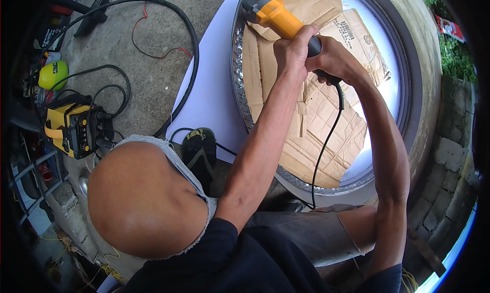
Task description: Grinding the outer edge of a large circular metal ring using an angle grinder.
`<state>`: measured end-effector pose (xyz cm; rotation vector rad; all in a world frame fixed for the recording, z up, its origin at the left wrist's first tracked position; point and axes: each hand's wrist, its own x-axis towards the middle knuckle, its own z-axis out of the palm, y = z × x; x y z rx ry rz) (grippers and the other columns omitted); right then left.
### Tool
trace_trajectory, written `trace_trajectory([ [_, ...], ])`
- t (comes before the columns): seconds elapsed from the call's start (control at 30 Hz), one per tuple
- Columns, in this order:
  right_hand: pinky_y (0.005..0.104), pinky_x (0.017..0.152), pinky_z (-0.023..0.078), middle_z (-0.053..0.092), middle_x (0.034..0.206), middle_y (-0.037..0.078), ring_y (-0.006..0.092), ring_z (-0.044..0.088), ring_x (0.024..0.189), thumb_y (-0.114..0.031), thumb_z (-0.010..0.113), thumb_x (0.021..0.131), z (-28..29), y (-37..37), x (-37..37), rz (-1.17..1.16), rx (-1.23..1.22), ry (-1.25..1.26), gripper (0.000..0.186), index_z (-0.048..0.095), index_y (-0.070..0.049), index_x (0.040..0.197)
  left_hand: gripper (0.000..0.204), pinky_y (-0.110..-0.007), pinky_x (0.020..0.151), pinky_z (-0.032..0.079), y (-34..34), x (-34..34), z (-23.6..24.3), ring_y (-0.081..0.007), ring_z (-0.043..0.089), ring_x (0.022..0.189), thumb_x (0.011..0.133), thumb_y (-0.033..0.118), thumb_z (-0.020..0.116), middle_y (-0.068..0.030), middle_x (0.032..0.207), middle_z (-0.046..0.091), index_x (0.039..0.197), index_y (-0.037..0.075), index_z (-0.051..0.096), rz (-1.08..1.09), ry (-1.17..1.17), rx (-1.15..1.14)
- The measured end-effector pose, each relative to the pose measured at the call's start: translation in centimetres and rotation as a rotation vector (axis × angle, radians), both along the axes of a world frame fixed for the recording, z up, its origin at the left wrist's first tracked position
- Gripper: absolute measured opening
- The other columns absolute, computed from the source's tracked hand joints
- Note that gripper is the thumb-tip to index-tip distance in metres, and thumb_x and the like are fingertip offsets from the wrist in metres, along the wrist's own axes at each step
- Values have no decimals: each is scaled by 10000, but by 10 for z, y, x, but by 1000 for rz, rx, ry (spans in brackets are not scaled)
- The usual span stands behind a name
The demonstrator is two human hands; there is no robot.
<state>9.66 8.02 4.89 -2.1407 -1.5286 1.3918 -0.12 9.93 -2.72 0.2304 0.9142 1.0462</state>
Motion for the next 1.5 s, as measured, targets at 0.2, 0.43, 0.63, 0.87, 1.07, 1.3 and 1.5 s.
trace_trajectory([
  [0.2,290,468,524,671,723,107,166,641,539,-183,755,675,-3,-3,-5,19,52,-89,412,679,51,1005,383,-350,622,563,-3,-1,-5,-189,658,721,748,233,855,-93,860,664,962,-29,674,-20,-27,27],
  [0.43,296,456,509,670,702,107,166,635,529,-186,752,676,0,-4,-5,11,27,-103,400,668,63,978,390,-367,610,563,-2,0,-2,-195,654,701,745,230,857,-95,845,658,967,-28,668,-17,-43,-3],
  [0.63,292,449,504,654,675,99,162,621,505,-183,757,667,1,-3,-8,18,32,-54,383,670,67,944,376,-375,598,561,-1,-5,0,-196,650,686,745,227,857,-95,836,653,951,-25,669,-13,-57,-2],
  [0.87,292,447,505,648,670,87,159,619,508,-174,758,667,1,-1,-6,13,22,-55,368,661,56,938,358,-362,604,556,2,-5,0,-188,655,714,750,221,859,-87,851,658,946,-15,674,-49,-45,3],
  [1.07,292,453,511,649,674,86,156,619,511,-182,766,665,-4,-3,-4,25,38,-49,369,663,46,936,381,-362,608,558,-4,-2,0,-187,660,733,746,213,861,-91,876,660,982,-19,671,5,-54,-3],
  [1.3,283,444,500,652,674,91,153,616,502,-189,767,667,-3,-3,-2,41,54,-55,375,662,51,934,372,-364,613,565,-2,-2,-2,-192,659,728,741,209,861,-90,867,658,971,-12,668,10,-89,-2],
  [1.5,285,446,499,655,668,96,155,620,502,-190,768,665,-1,-5,-4,27,56,-53,375,668,56,929,374,-366,606,565,-2,-5,2,-194,655,706,741,217,860,-88,843,655,959,-17,666,-36,-84,-9],
])
